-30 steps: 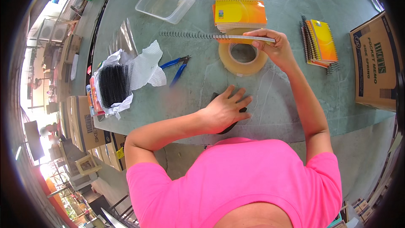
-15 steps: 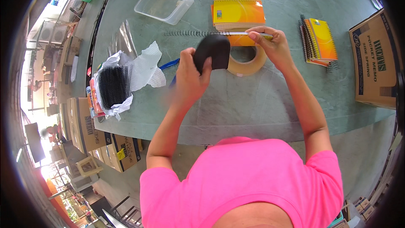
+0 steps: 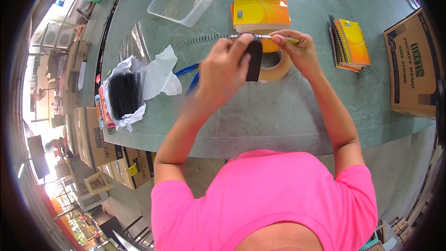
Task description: The person assembles notebooks by threading metal springs into pre-punched holes of stacks of paper and covers by hand, then uses a small black tool to press or crimp the wire ends.
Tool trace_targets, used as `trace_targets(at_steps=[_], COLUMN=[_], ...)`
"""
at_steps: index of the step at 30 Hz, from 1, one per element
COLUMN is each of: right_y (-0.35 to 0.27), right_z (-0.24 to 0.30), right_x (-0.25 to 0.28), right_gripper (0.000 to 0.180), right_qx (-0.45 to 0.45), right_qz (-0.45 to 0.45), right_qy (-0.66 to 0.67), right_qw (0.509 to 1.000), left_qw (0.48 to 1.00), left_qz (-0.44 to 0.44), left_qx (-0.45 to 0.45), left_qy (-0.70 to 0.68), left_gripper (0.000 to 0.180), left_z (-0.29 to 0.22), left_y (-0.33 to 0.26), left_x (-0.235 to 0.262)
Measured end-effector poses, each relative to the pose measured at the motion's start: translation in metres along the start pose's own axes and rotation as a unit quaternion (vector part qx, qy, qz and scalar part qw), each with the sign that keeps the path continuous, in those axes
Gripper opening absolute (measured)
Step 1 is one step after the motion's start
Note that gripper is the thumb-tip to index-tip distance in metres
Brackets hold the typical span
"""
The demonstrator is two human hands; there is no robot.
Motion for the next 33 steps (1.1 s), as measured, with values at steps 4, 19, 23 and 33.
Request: trace_targets(at_steps=[4,19,23,33], right_y=[0.002,0.001,-0.003,-0.003], right_z=[0.002,-0.010,-0.009,-0.002], right_x=[0.006,0.004,0.004,0.005], right_gripper=[0.022,0.046,0.045,0.034], right_qx=[-0.008,0.016,0.018,0.095], right_qz=[-0.006,0.028,0.020,0.063], right_qy=[-0.016,0.205,0.222,0.076], right_qw=[1.000,0.978,0.975,0.991], left_qw=[0.964,0.996,0.996,0.960], left_qz=[-0.220,-0.029,0.012,0.228], left_qx=[0.045,-0.008,0.019,0.056], left_qy=[-0.142,-0.086,-0.083,-0.155], left_gripper=[0.038,0.031,0.030,0.029], left_z=[0.013,-0.021,-0.029,-0.056], left_y=[0.019,0.030,0.035,-0.042], left_x=[0.040,-0.010,-0.009,-0.085])
Point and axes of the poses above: each hand's wrist, its own y-axis towards the middle knuckle, its own x-axis out of the back of the hand, z = x × y, the point moved 6 cm from there along y, towards the middle knuckle, and after that the axes turned 6 degrees about -z, right-handed, at the moved point
